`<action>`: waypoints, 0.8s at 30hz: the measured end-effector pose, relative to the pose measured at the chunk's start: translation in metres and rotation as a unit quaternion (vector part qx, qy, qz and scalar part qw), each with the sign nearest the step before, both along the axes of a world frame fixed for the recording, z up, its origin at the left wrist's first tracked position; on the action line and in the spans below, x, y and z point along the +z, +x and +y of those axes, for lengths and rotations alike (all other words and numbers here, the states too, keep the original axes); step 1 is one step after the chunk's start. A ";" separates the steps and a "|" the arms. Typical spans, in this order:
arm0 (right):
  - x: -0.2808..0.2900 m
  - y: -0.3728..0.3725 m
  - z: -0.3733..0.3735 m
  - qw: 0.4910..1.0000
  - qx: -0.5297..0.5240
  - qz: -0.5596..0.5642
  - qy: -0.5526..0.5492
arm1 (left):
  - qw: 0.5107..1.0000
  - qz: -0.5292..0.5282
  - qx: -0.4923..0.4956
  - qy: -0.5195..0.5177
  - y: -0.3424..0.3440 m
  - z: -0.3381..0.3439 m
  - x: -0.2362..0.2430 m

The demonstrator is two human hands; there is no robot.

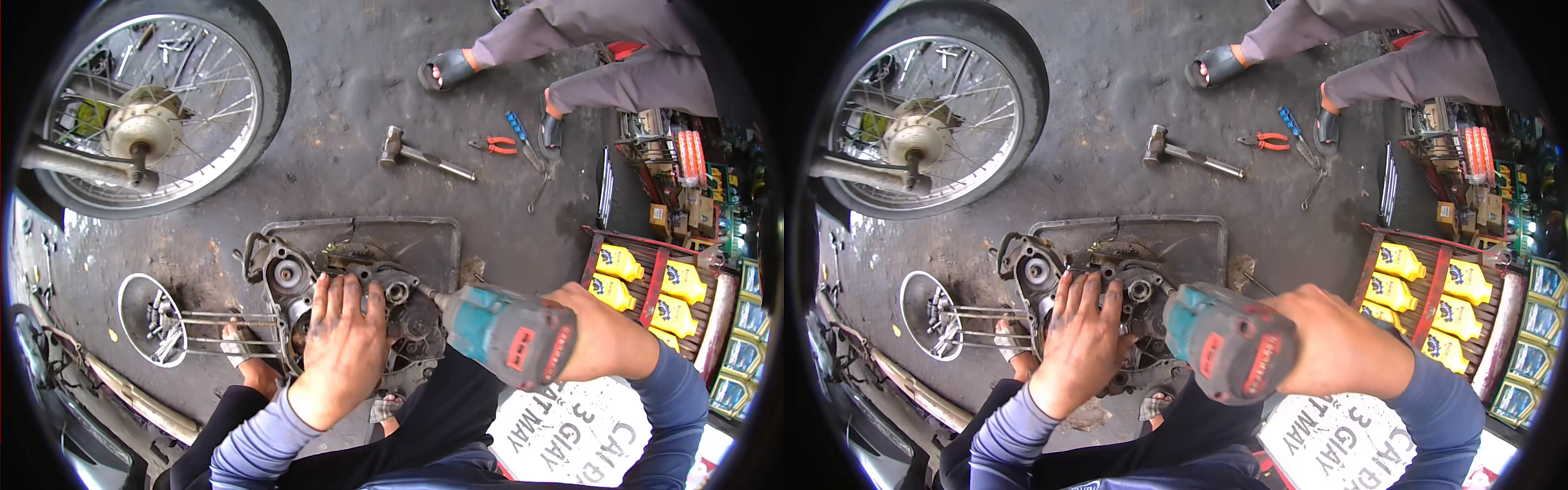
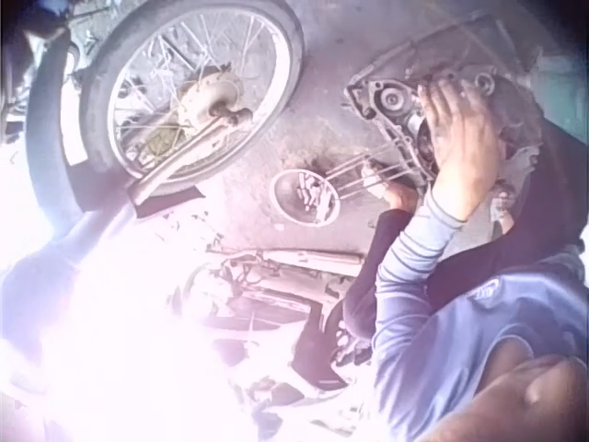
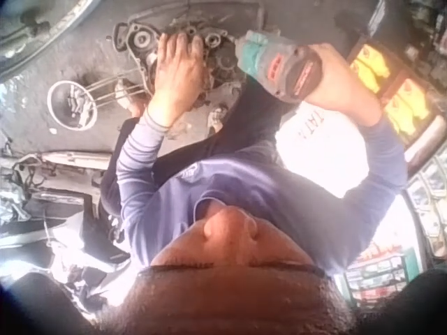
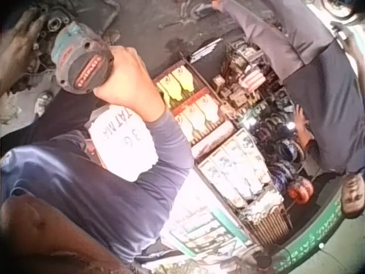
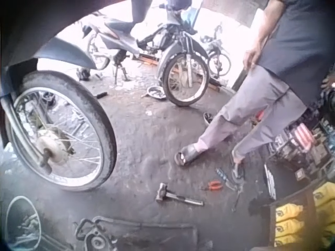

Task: Repairing and assembling parts of a motorcycle engine using power tools and hand tools.

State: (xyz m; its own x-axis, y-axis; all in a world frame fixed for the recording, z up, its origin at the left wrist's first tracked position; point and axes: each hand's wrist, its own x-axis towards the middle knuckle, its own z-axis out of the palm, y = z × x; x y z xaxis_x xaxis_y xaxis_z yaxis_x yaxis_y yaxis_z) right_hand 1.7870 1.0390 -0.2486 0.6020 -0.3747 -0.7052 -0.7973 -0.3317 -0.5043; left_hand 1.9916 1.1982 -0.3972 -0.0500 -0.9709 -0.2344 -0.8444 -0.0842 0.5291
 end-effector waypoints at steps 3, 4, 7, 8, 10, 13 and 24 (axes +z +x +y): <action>0.001 0.000 0.002 0.998 0.030 -0.025 -0.059 | 0.999 -0.003 -0.022 -0.030 0.010 -0.014 0.020; -0.001 -0.005 0.004 0.991 0.058 -0.039 -0.117 | 0.997 0.008 -0.048 -0.067 0.014 -0.027 0.023; -0.008 0.004 -0.001 1.000 0.024 0.006 0.001 | 0.938 0.232 -0.241 -0.088 0.025 -0.067 -0.004; -0.013 0.002 -0.001 1.000 0.026 0.001 -0.010 | 0.939 0.227 -0.243 -0.087 0.024 -0.077 -0.009; -0.020 -0.007 -0.003 1.000 0.028 -0.008 -0.012 | 0.927 0.234 -0.292 0.022 0.020 -0.093 -0.011; -0.020 -0.018 -0.005 0.997 0.053 -0.042 -0.033 | 0.920 0.259 -0.291 0.042 0.014 -0.105 -0.010; 0.022 0.005 -0.013 0.965 0.047 -0.222 -0.128 | 0.928 0.269 -0.256 -0.026 0.039 -0.087 0.011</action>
State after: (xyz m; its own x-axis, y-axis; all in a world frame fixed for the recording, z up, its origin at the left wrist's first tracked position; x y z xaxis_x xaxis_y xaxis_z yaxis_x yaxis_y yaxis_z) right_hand 1.7922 1.0263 -0.2271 0.8638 -0.4314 -0.2604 -0.4810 -0.5519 -0.6812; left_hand 2.0306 1.1110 -0.3861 -0.6039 -0.7971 0.0057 -0.3788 0.2933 0.8778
